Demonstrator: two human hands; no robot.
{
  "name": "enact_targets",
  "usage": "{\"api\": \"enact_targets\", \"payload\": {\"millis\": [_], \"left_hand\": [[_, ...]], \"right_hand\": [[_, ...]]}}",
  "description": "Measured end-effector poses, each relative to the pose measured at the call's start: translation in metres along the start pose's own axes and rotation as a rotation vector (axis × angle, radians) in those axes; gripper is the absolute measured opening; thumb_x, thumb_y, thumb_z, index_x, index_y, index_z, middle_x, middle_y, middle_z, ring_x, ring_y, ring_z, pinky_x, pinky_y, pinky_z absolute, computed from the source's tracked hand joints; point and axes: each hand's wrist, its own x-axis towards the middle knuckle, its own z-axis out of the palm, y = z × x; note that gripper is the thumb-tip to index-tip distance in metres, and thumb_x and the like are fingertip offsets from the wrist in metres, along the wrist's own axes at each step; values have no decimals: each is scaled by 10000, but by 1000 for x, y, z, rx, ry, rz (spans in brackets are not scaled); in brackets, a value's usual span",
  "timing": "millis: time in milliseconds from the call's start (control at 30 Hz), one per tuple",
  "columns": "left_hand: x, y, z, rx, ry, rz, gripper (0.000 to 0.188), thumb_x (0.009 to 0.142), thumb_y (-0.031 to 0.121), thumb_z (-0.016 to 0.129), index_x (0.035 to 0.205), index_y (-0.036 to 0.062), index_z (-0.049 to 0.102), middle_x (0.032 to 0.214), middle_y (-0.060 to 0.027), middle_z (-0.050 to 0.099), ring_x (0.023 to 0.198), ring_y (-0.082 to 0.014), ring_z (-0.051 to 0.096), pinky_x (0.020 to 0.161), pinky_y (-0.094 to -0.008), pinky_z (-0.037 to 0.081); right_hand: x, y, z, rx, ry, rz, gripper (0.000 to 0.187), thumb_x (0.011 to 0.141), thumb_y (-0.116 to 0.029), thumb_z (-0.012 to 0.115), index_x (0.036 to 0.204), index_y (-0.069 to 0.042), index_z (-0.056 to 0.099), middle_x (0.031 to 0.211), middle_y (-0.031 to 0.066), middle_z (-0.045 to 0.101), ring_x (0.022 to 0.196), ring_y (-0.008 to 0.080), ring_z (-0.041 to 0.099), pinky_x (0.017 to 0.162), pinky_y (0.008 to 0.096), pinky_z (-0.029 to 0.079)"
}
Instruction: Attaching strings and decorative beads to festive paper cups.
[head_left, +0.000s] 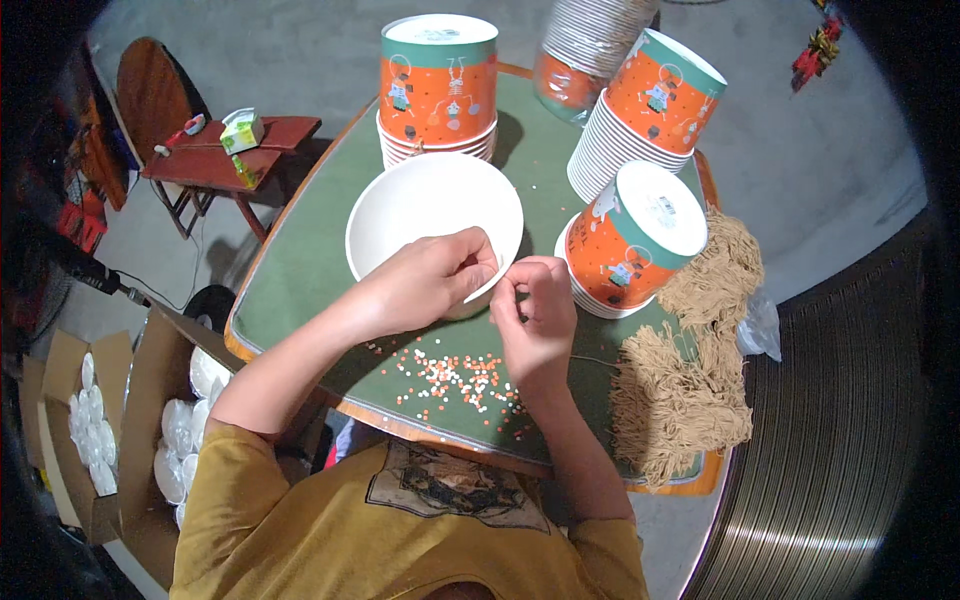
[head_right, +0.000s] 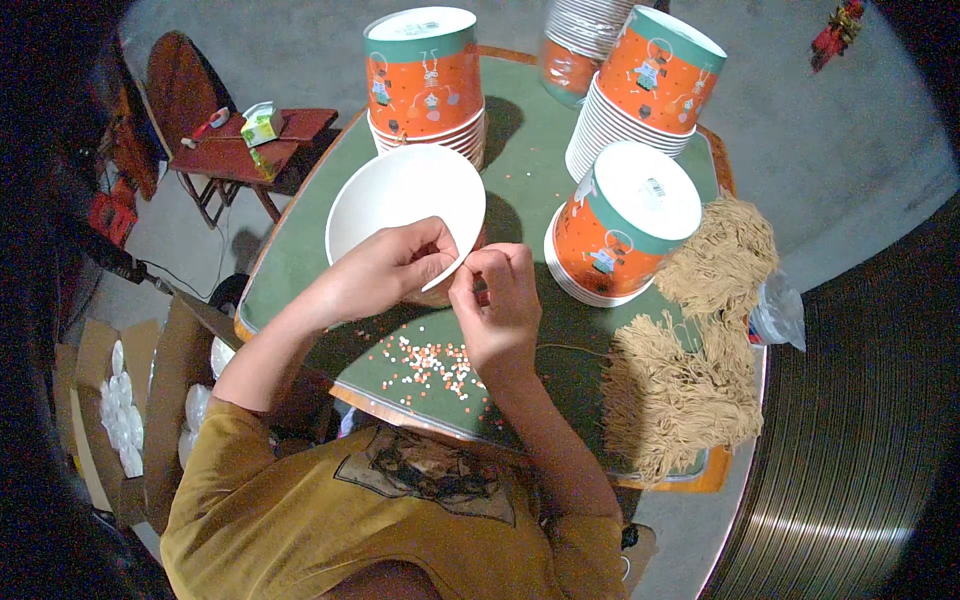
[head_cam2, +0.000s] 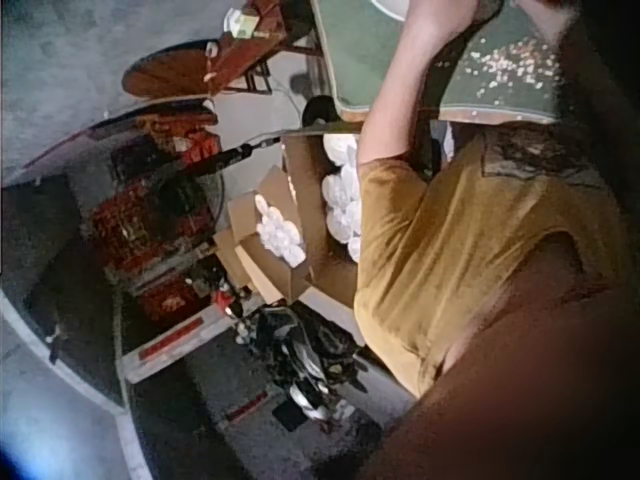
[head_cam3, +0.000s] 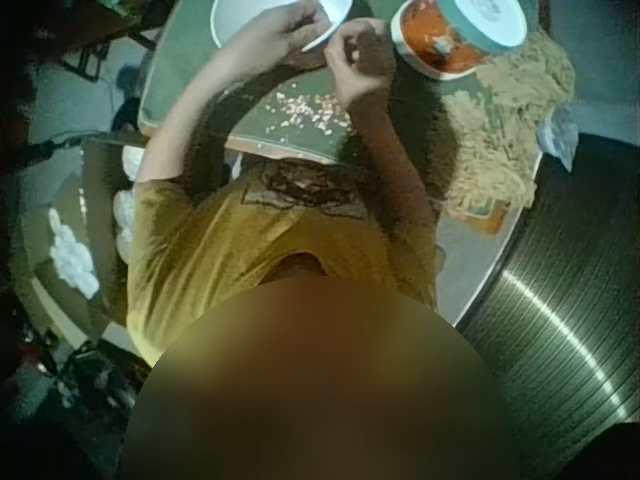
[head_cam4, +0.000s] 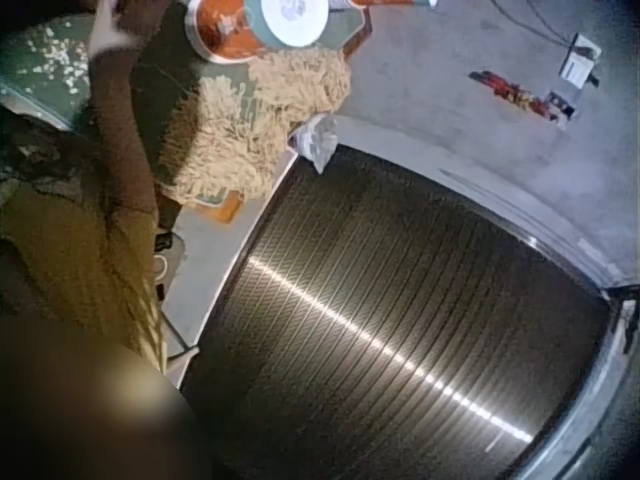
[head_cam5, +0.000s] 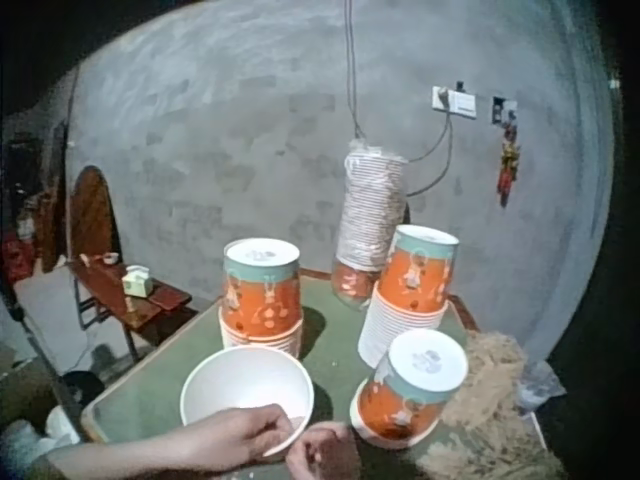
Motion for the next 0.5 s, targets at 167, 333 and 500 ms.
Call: {"api": "enact_targets", "payload": {"millis": [167,333,500], "left_hand": [[2,7,9,215,174,100,204,945,212,520,937,10,545,799,-205,609,813,-380,613,703,-433,471],[5,13,9,117,331,148,158,938,157,520,901,3,522,875,-196,591,816,-396,588,708,-438,464],[15,8,9,31,293,264,128,952,142,539,992,20,541,883,-52,565,796,-141,543,718,-288,458]], "right_hand": [[-1,5,-15,12,-122,185,159,823,14,636,907,-64,526,865,68,525,685,136,557,542,254,453],[16,0,-28,127,-19,123,73,890,-68,607,945,-53,561,709,38,561,545,87,475,512,251,398],[26,3,-27,39,-231,306,133,901,-134,616,945,-12,585,650,-16,559,595,54,485,545,227,394]]}}
